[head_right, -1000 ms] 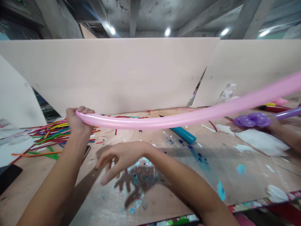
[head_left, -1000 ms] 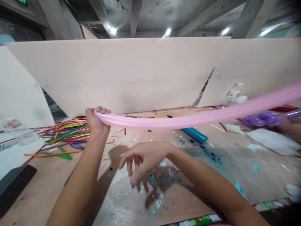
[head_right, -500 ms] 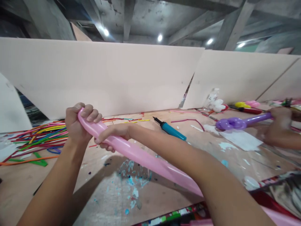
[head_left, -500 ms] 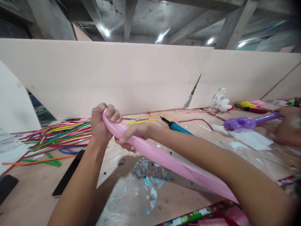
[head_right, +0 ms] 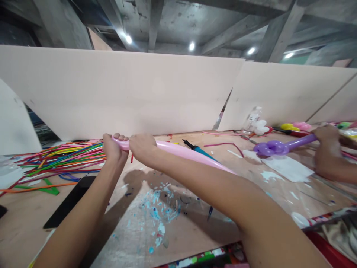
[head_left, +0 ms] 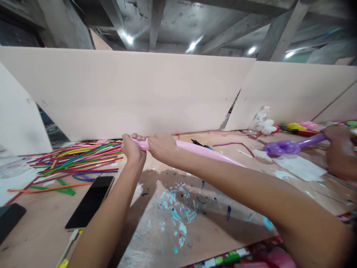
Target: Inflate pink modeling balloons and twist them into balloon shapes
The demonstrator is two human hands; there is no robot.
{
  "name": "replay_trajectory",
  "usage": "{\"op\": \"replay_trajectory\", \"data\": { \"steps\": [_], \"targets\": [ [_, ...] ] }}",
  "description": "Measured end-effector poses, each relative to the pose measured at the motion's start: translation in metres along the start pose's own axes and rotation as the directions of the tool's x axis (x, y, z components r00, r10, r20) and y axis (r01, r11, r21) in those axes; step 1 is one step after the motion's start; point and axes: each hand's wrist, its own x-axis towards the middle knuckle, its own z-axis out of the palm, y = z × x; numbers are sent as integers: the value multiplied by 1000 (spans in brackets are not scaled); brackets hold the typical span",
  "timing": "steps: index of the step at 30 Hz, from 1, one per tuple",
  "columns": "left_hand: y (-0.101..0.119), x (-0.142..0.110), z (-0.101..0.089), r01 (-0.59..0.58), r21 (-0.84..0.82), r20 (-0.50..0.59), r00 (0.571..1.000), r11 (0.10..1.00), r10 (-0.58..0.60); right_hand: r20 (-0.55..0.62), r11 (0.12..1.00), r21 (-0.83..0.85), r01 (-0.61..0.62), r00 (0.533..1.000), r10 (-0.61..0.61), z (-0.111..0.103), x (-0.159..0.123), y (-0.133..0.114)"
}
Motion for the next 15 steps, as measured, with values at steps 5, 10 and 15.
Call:
{"op": "replay_trajectory", "data": {
  "steps": [5, 10, 15],
  "targets": [
    [-3, 25, -15, 213, -24, -159, 964, 977, -214, -191, 978, -206, 32, 979, -72, 9, 3, -14],
    [-8, 41, -24, 279, -42, -181, 942, 959, -282, -141, 965, -250, 78, 983, -116, 9, 0, -12],
    [-11, 36, -17, 258, -96, -163, 949, 961, -271, -38, 986, -168, -1, 999, -6, -6, 9, 11]
  ]
}}
